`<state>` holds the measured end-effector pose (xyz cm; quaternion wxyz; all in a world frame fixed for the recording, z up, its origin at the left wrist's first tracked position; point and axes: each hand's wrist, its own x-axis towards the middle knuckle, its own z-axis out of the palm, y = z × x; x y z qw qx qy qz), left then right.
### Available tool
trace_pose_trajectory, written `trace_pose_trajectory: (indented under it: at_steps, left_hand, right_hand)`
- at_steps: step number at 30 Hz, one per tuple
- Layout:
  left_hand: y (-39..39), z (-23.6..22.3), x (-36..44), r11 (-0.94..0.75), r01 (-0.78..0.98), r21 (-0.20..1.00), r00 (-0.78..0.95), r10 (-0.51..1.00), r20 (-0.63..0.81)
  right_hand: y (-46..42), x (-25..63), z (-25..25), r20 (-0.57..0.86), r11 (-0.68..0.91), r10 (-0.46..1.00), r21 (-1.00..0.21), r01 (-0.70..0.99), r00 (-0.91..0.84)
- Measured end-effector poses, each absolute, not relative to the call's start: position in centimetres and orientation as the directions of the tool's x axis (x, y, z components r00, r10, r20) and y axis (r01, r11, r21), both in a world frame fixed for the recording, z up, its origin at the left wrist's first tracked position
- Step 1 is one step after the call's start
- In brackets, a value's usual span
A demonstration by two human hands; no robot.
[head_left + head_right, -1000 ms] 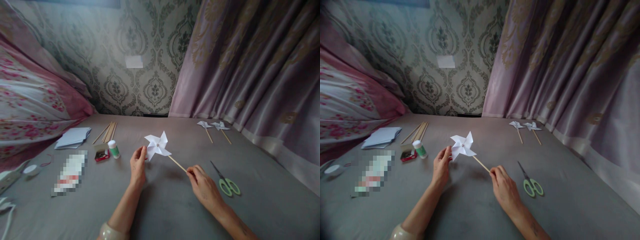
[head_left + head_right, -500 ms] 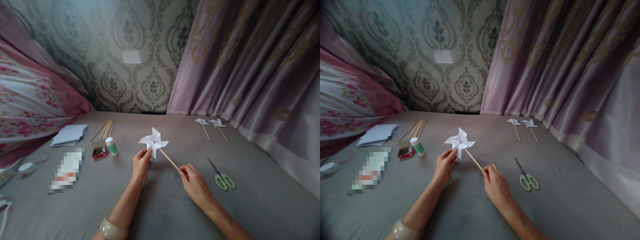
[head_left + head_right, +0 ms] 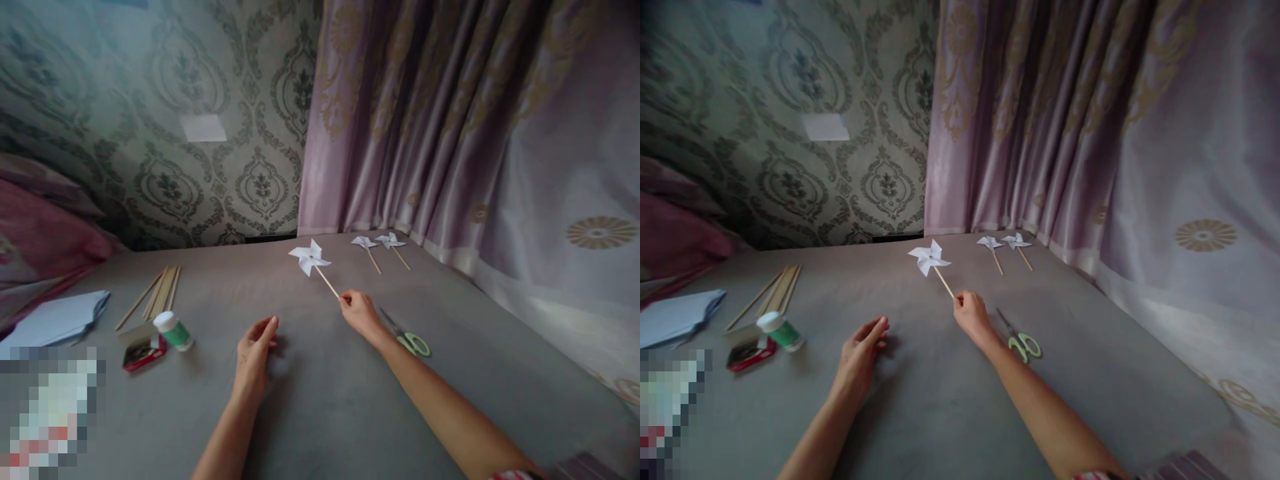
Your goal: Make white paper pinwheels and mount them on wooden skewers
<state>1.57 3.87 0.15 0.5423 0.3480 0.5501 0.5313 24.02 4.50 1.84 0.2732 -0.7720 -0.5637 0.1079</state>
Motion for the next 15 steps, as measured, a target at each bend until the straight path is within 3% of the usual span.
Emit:
trace_pose_trajectory:
  at_steps: [8,15]
  left_hand:
    - [4.2,-0.4,1.3,0.211,-0.14,0.967,-0.141,0.963,-0.231]
    - [4.4,-0.5,1.3,0.205,-0.097,0.974,-0.147,0.965,-0.218]
  right_hand:
    - [13.6,27.5,1.5,0.022,-0.476,0.821,-0.526,0.704,0.571]
    - [16.6,29.1,1.0,-0.045,-0.559,0.774,-0.516,0.649,0.631]
